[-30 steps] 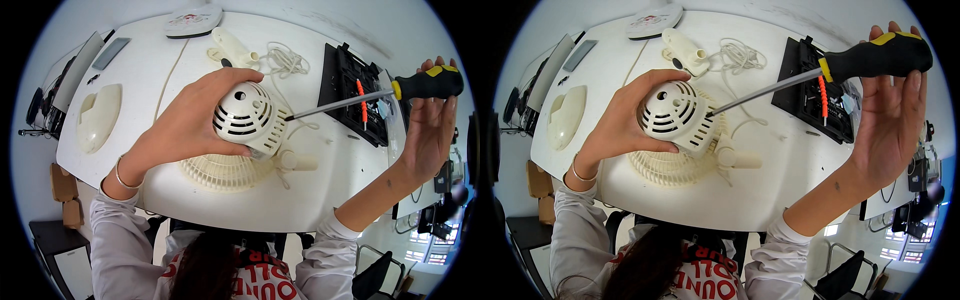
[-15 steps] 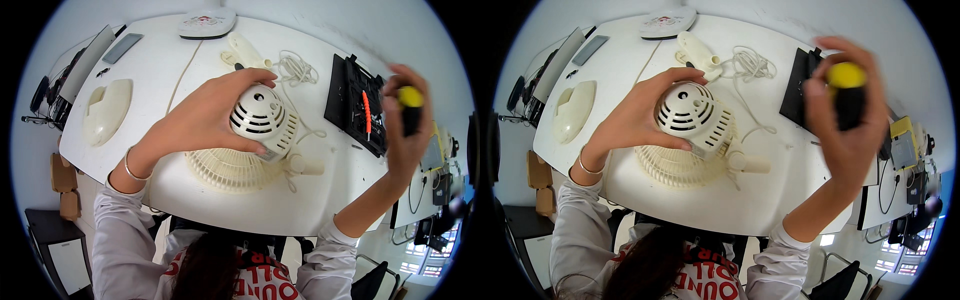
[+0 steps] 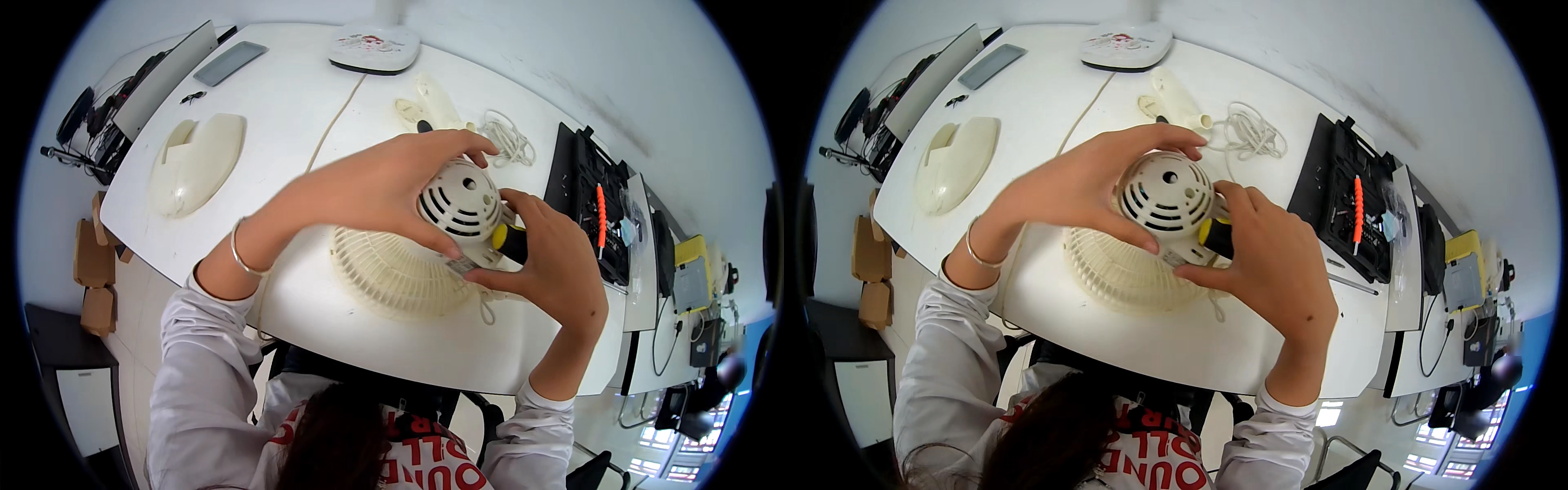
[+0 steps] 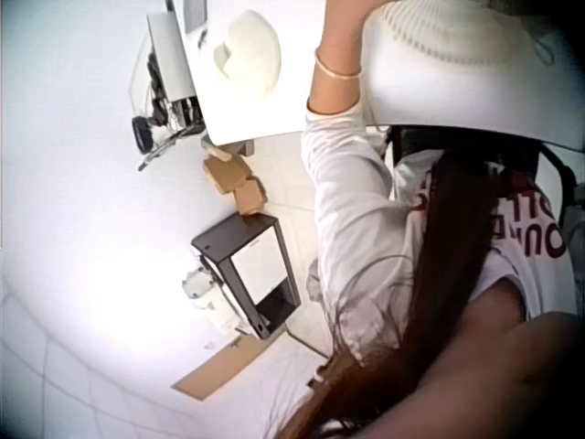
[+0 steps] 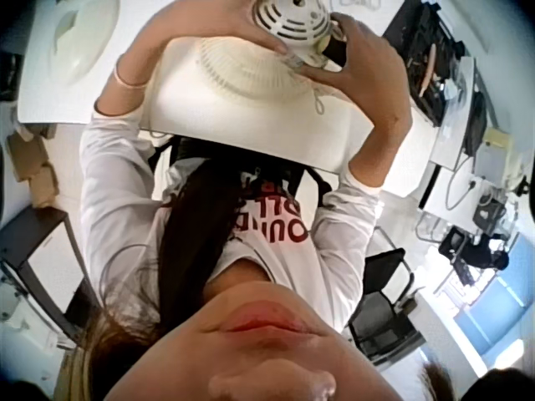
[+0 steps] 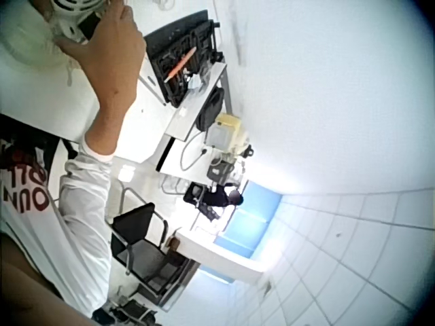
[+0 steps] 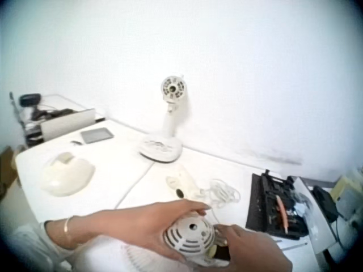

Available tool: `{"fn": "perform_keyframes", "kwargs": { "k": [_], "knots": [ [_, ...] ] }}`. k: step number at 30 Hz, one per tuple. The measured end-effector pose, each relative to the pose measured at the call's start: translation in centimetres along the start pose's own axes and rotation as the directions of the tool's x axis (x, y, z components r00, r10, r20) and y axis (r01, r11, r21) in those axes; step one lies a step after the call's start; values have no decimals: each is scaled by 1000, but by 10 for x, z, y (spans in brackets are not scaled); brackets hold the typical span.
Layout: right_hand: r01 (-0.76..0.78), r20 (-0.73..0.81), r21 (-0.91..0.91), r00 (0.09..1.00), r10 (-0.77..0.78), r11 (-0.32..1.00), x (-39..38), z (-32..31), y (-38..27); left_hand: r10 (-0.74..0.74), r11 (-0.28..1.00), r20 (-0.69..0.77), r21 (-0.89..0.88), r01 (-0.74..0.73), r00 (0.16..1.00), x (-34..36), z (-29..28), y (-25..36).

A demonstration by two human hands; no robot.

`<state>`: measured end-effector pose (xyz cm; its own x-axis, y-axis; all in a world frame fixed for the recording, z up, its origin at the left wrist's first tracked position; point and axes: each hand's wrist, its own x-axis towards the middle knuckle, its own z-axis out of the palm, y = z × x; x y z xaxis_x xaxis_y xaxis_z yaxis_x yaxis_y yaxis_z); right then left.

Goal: The person disassembles a small white fan, removes the motor housing, and uses a screwdriver to adjust internal components. They then reassemble the fan by placing the motor back into the housing and securing the casing.

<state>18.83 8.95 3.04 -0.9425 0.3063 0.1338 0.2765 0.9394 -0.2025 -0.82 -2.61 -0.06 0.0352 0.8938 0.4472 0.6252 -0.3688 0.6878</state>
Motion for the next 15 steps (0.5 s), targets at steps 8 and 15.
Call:
{"fn": "perform_keyframes", "kwargs": {
  "k": [8,15],
  "knots": [
    [85,-84,64,993,-80,994,2,-12,-1,-293,934,308,294,202,905,-12,-40,-9],
    [89,-129,133,989,-71,987,6,-9,0,-375,907,321,319,274,870,-11,-41,-5]
  ]
}}
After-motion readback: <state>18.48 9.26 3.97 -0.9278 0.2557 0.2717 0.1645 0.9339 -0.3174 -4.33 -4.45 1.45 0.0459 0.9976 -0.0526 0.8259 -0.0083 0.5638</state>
